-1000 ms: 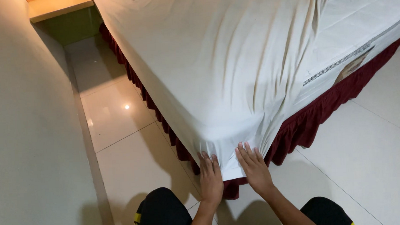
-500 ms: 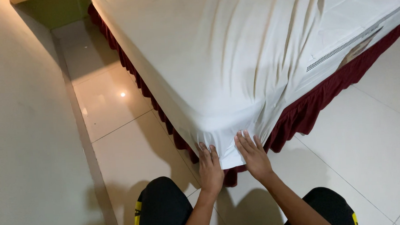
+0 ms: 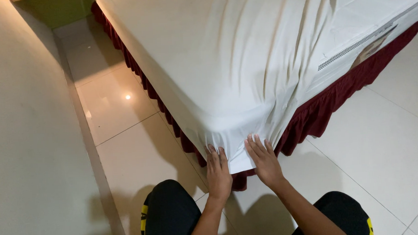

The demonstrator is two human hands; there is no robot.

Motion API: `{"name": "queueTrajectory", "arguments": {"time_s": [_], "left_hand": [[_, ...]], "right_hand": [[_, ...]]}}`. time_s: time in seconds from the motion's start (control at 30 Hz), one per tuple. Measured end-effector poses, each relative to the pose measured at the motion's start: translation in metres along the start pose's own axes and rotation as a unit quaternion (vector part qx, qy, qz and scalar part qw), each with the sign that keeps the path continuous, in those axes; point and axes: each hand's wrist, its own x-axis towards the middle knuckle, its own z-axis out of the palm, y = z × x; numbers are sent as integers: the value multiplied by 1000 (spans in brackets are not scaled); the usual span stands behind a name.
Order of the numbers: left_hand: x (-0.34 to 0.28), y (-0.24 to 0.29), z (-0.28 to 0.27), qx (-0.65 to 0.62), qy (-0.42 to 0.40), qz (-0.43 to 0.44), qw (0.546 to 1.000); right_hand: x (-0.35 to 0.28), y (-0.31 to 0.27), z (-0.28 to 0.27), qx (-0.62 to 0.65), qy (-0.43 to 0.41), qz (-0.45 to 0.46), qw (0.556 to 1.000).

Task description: The person spreads a white fitted sheet over a mattress, smoothing the fabric and tucking the edges under the mattress corners. They work around the bed to ensure the sheet is tight and wrinkle-free.

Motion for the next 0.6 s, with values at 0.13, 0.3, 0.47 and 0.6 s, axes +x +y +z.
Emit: {"name": "queueTrajectory", "arguments": {"time_s": [0.13,0.3,0.47,0.6], "left_hand": [[1,-2,-6,-5,22,13,1000],[7,4,-25,-88,-15,-13,996],[4,0,-19,-89,35,15,995],[4,-4,-11,-80,16,-13,997]], "right_hand": [[-11,0,9,-91,9,-18,996],[-15,-3,13,76,35,-23,996],[-14,-9,19,26,48,-5,999],[-8,-3,38,-34,64,42,997]]}}
